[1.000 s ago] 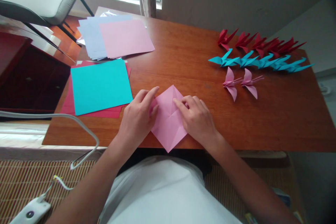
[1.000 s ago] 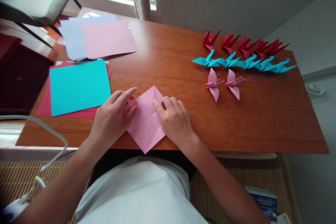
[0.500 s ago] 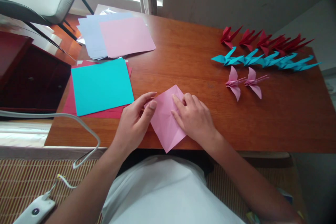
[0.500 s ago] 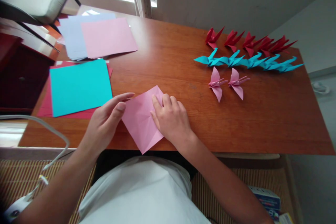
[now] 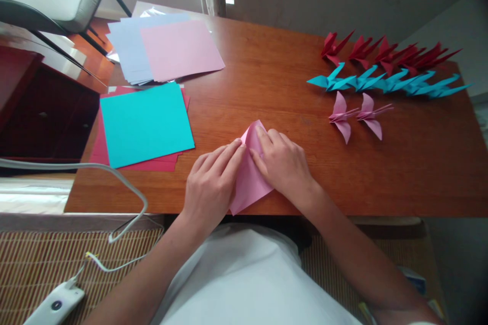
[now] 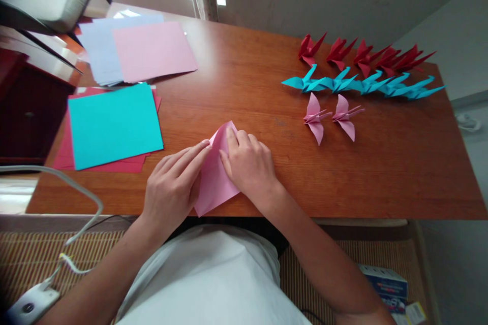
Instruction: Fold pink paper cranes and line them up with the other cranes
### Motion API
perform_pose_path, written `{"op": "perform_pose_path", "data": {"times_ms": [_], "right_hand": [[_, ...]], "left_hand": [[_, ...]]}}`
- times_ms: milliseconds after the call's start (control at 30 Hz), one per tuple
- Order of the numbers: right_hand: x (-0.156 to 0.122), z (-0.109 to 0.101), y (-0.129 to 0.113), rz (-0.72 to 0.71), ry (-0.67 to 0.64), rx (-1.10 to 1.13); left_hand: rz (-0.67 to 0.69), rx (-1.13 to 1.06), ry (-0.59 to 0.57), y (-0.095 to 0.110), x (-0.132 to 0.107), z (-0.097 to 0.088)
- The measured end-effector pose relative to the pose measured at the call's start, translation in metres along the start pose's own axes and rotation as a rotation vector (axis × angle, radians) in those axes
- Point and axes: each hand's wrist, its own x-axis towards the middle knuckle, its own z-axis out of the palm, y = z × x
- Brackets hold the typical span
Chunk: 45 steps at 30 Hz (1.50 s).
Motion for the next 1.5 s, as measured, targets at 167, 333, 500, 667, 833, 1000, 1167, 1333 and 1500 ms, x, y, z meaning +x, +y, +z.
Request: {"op": "perform_pose_path", "data": {"times_ms": [167,333,500,667,833,1000,1167,1333,1500], "right_hand": [[-0.001,0.000,0.004,-0.011,0.012,0.037],[-0.009,0.000,0.007,-0.089,0.035,0.020],[-0.011,-0.001,0.007,-0.109,0.024,-0.004],[-0.012,0.001,0.008,-0.113,0.027,0.000],[-0.013,0.003,0.008,-0.114,0.051,0.012],[-0.014,0.004,0.009,-0.124,0.067,0.015],[-0.014,0.005,0.009,-0.131,0.072,0.018],[-0.015,0.006,0.010,-0.133,0.081,0.012],[-0.015,0.008,0.010,-0.139,0.089,0.016]], "left_hand": [[0.084,-0.030,-0.035,-0.005,-0.003,0.003],[0.141,-0.004,-0.053,-0.011,-0.006,0.004],[0.192,0.002,-0.090,-0.014,-0.007,0.004],[0.216,0.010,-0.113,-0.013,-0.007,0.004],[0.253,0.013,-0.141,-0.012,-0.005,0.003],[0.251,0.016,-0.169,-0.013,-0.004,0.003],[0.276,0.029,-0.163,-0.014,-0.004,0.003],[0.280,0.021,-0.163,-0.014,-0.004,0.003],[0.292,0.020,-0.152,-0.015,-0.005,0.005]]}}
